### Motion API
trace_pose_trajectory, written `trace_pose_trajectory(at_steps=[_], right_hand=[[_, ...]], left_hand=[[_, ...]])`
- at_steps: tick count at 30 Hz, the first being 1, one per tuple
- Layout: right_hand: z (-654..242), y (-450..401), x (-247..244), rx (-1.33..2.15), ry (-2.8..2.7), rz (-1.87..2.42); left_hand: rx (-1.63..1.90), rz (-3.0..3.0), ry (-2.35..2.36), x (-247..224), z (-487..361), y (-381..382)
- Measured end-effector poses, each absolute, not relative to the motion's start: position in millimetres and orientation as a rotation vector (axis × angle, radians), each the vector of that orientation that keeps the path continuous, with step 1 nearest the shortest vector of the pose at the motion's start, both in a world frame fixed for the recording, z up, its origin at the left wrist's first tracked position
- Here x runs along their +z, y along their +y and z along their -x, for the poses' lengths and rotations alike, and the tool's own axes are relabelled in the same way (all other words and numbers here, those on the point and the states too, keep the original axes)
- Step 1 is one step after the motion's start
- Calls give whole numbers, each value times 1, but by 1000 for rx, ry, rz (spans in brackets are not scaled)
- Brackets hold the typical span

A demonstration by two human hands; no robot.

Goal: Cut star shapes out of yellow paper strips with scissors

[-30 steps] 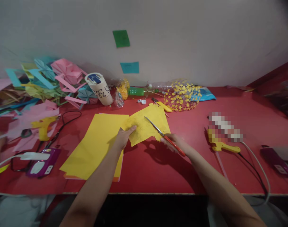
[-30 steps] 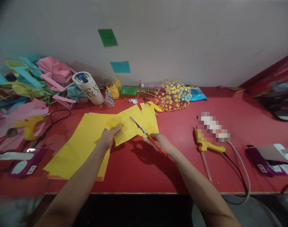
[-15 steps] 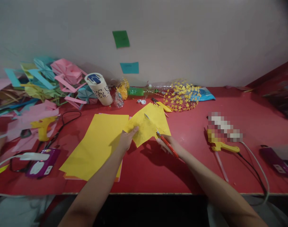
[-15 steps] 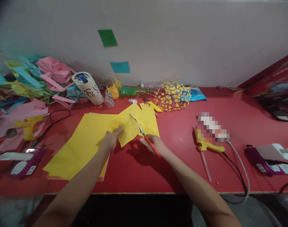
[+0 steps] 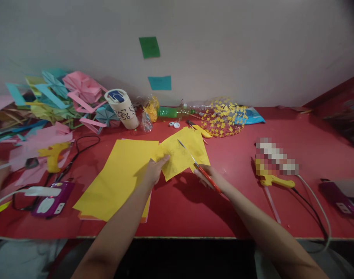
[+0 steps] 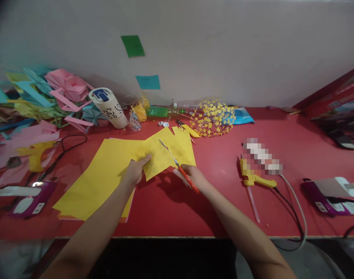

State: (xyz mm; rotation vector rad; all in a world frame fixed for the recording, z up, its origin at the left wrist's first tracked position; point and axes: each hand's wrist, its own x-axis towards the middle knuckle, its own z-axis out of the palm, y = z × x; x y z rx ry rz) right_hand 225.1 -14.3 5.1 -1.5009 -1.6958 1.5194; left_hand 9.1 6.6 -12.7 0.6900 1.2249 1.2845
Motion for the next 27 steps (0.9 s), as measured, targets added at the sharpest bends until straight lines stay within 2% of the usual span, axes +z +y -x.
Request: trace_pose_trajectory(at_steps=[27], right_hand=[[-224,-16,2,1480,-1715,1493]], left_hand=[[1183,-688,1187,-7,-10,6]])
